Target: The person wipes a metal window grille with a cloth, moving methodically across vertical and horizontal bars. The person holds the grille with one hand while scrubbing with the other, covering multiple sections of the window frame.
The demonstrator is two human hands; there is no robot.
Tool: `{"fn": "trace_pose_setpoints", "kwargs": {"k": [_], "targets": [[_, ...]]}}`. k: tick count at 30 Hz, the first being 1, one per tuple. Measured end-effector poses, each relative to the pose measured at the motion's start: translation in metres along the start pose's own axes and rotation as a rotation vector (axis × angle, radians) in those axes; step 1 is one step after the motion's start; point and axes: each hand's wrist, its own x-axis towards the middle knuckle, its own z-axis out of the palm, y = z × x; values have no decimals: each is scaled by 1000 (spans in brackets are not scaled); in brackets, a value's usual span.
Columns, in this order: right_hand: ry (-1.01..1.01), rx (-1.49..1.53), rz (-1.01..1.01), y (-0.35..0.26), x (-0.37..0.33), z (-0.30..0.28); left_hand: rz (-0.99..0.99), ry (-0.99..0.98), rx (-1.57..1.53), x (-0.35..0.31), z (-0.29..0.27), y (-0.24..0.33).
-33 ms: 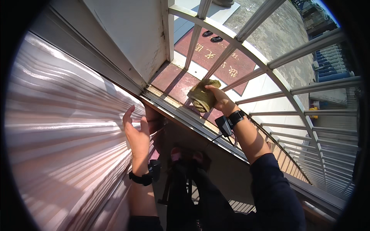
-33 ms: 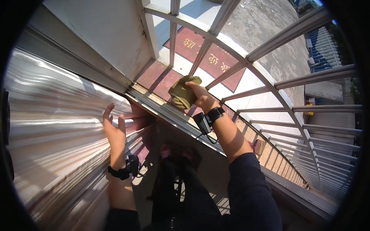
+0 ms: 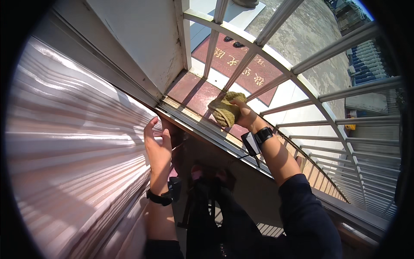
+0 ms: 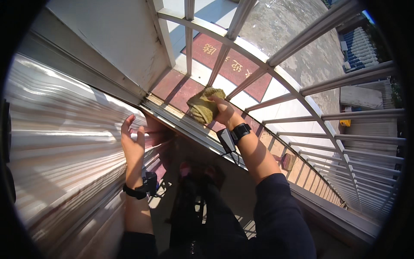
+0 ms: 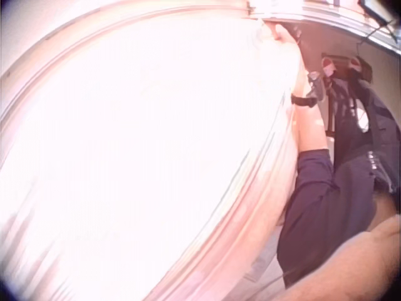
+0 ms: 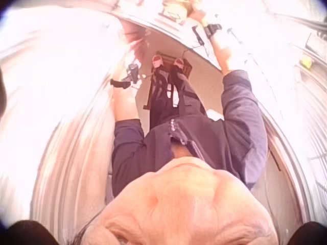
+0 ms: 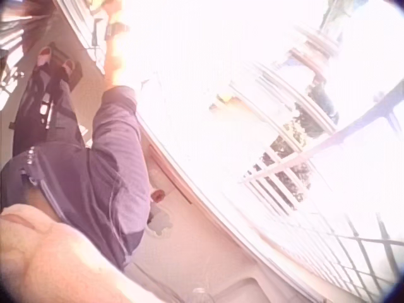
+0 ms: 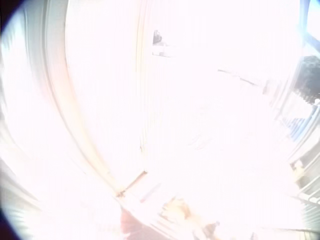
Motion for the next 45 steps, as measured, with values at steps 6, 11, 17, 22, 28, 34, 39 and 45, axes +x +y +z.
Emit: {"fn": "trace_pose_setpoints", "kwargs": {"k": [6,11,17,22,28,34,39,45], "targets": [[-326,-2,-156,72,-154,-16,-96,-601,-282,-54,66,88],[-104,-107,-451,55,-247,-23,-120,-719,-514,-84,85,187],[-314,339,-732,5,-335,-56,445,-886,-438,-111,116,296],[210,312,-1465,-40,-403,-87,995,-551,-364,-91,129,373],[974,21,-2032,-167,-513,-101,724,140,-447,19,114,407],[1795,-445,-1700,-227,-492,-113,1001,361,-290,124,86,472],[1653,-446,-1890,-227,-467,-141,1015,212,-73,174,95,501],[1616,-444,-1184,-147,-363,-179,1125,264,184,187,114,484]]}}
